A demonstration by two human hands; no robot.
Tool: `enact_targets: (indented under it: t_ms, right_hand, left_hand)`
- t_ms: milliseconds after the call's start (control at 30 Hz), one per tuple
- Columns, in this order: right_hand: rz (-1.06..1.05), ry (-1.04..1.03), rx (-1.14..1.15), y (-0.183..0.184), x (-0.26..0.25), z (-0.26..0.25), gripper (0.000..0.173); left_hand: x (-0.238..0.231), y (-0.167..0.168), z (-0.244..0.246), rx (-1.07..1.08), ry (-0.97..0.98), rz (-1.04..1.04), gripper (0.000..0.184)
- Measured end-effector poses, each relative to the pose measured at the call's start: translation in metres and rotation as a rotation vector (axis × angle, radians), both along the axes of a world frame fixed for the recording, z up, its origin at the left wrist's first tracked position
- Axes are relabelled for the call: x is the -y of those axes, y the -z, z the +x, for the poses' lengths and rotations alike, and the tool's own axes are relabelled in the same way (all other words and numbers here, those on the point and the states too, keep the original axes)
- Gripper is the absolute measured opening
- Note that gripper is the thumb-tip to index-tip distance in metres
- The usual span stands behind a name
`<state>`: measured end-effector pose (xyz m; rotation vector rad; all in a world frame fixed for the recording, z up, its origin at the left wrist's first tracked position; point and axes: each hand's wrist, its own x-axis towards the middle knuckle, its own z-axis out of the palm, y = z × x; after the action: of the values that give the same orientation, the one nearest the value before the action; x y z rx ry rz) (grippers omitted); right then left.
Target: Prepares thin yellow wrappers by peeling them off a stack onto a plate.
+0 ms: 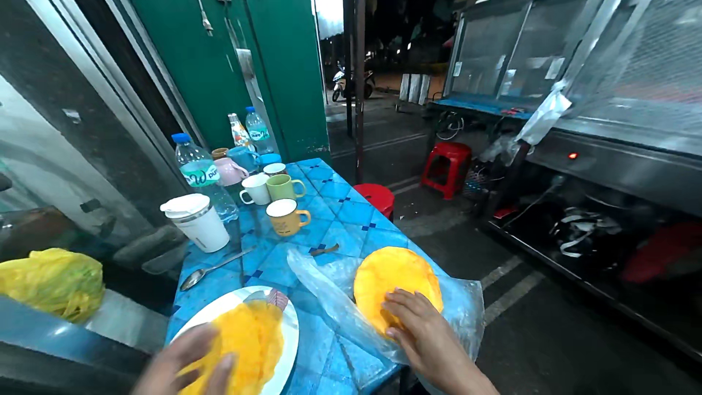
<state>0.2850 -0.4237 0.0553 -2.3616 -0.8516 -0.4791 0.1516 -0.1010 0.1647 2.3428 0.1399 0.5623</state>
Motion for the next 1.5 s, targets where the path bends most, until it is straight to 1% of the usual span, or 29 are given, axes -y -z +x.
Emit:
enact_targets:
  t_ms: [33, 100, 167, 200, 267, 333, 467, 533, 600, 667, 733, 767, 833, 867, 933, 1067, 1167, 1267, 1333, 1367, 1400, 1433, 1500]
  right_hand:
    - [0.001, 0.004, 0.013, 0.001, -0.002, -0.002, 0.033]
    - [0.007, 0.008, 0.028, 0.002, -0.003, -0.004, 0.036]
    - [0.014, 0.011, 0.04, 0.003, -0.004, -0.007, 0.032]
    - [0.025, 0.009, 0.044, 0.003, -0.003, -0.008, 0.029]
    - [0.039, 0.003, 0.037, 0.003, -0.001, -0.007, 0.025]
    - [0.043, -0.003, 0.046, 0.001, 0.0, -0.004, 0.024]
    - [-0.018, 0.023, 0.046, 0.0, -0.011, -0.005, 0.022]
    - [-0.039, 0.011, 0.024, -0.002, -0.013, -0.003, 0.025]
    - [0.055, -0.023, -0.042, -0.006, -0.005, 0.004, 0.031]
    - [0.133, 0.039, -0.059, -0.012, 0.008, 0.015, 0.038]
    - [0.121, 0.138, -0.053, -0.014, 0.024, 0.026, 0.054]
    - [0.099, 0.172, -0.091, -0.013, 0.031, 0.03, 0.064]
    - [0.028, 0.209, -0.224, -0.008, 0.038, 0.033, 0.078]
    - [-0.006, 0.22, -0.269, -0.006, 0.038, 0.031, 0.081]
    - [-0.036, 0.263, -0.258, -0.003, 0.03, 0.022, 0.078]
    - [-0.051, 0.375, -0.163, -0.009, 0.004, -0.013, 0.069]
    - [-0.131, 0.337, -0.132, -0.017, -0.016, -0.04, 0.064]
    - [-0.187, 0.234, -0.168, -0.029, -0.017, -0.051, 0.056]
    - [-0.117, 0.213, -0.193, -0.037, -0.001, -0.044, 0.047]
    - [-0.065, 0.233, -0.17, -0.041, 0.008, -0.036, 0.042]
    - [-0.013, 0.258, -0.117, -0.044, 0.016, -0.027, 0.035]
    - [0.032, 0.275, -0.045, -0.045, 0.023, -0.018, 0.029]
    - [0.094, 0.228, 0.092, -0.044, 0.029, -0.001, 0.022]
  left_hand:
    - [0.023, -0.002, 0.012, 0.034, 0.13, 0.0, 0.046]
    - [0.067, 0.008, 0.04, 0.068, 0.394, 0.029, 0.04]
    - [0.097, 0.034, 0.067, 0.051, 0.598, 0.097, 0.039]
    - [0.105, 0.048, 0.078, 0.021, 0.64, 0.14, 0.039]
    - [0.113, 0.069, 0.088, -0.051, 0.624, 0.181, 0.036]
    - [0.112, 0.081, 0.089, -0.091, 0.56, 0.175, 0.03]
    - [0.105, 0.094, 0.081, -0.11, 0.455, 0.146, 0.027]
    - [0.104, 0.098, 0.079, -0.105, 0.425, 0.161, 0.027]
    - [0.103, 0.098, 0.079, -0.115, 0.437, 0.18, 0.028]
    - [0.099, 0.099, 0.08, -0.111, 0.496, 0.191, 0.029]
    - [0.094, 0.102, 0.082, -0.08, 0.567, 0.208, 0.022]
    - [0.092, 0.103, 0.083, -0.07, 0.59, 0.219, 0.017]
    - [0.088, 0.101, 0.084, -0.06, 0.601, 0.251, 0.02]
    - [0.085, 0.097, 0.085, -0.064, 0.597, 0.267, 0.022]
    - [0.079, 0.089, 0.088, -0.05, 0.556, 0.307, 0.024]
    - [0.063, 0.073, 0.096, 0.011, 0.368, 0.445, 0.025]
    - [0.048, 0.071, 0.104, 0.036, 0.224, 0.51, 0.025]
    - [0.035, 0.064, 0.102, 0.002, 0.12, 0.452, 0.031]
    - [0.031, 0.055, 0.093, 0.015, 0.133, 0.351, 0.036]
    - [0.033, 0.051, 0.087, 0.026, 0.158, 0.285, 0.036]
    - [0.038, 0.046, 0.079, 0.02, 0.199, 0.188, 0.034]
    - [0.047, 0.043, 0.071, -0.005, 0.262, 0.045, 0.03]
    - [0.07, 0.041, 0.057, -0.089, 0.428, -0.276, 0.023]
